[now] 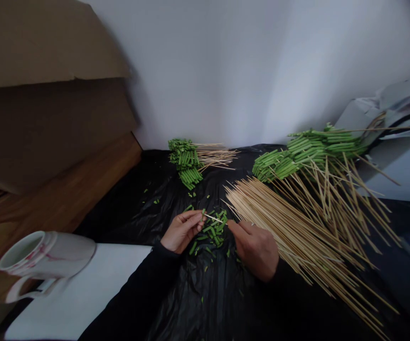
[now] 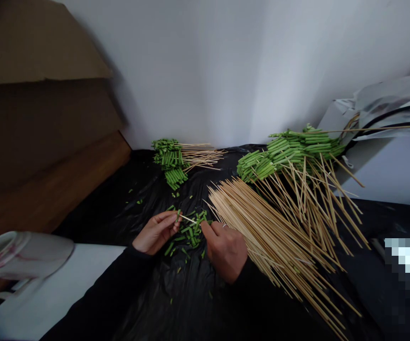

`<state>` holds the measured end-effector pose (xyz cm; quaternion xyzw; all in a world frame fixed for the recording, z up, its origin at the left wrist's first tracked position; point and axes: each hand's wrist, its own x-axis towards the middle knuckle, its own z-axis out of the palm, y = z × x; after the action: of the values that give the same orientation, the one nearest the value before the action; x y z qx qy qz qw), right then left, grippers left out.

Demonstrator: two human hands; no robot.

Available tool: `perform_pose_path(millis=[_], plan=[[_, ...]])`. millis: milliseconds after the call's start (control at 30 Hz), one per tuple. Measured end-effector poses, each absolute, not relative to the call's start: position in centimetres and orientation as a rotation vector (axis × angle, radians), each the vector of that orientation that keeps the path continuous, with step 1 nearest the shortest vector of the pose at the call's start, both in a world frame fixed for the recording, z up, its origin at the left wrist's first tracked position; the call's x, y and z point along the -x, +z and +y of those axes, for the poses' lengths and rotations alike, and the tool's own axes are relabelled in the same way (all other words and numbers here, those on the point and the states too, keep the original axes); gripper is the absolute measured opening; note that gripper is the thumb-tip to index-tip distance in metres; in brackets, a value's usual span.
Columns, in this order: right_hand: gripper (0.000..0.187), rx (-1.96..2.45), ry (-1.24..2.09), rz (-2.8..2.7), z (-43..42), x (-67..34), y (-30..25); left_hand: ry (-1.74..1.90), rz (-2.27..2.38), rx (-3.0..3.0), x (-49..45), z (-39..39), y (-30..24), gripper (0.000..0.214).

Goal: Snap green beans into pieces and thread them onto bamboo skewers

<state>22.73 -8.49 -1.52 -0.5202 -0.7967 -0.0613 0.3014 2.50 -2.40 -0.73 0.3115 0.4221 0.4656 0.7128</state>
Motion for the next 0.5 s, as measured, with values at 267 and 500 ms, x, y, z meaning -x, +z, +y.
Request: perform_pose_path(millis=[267, 500], plan=[[0.027, 1.367, -0.176, -2.115, -8.63, -22.68, -1.66, 1.014, 0.964, -0.705, -2.55, -2.53, -0.69, 0.029], [0.027, 1.372, -0.129, -2.108, -8.70, -22.47, -1.84, 0.998, 0.979, -0.717, -2.71, -2.56, -0.84, 0.029]])
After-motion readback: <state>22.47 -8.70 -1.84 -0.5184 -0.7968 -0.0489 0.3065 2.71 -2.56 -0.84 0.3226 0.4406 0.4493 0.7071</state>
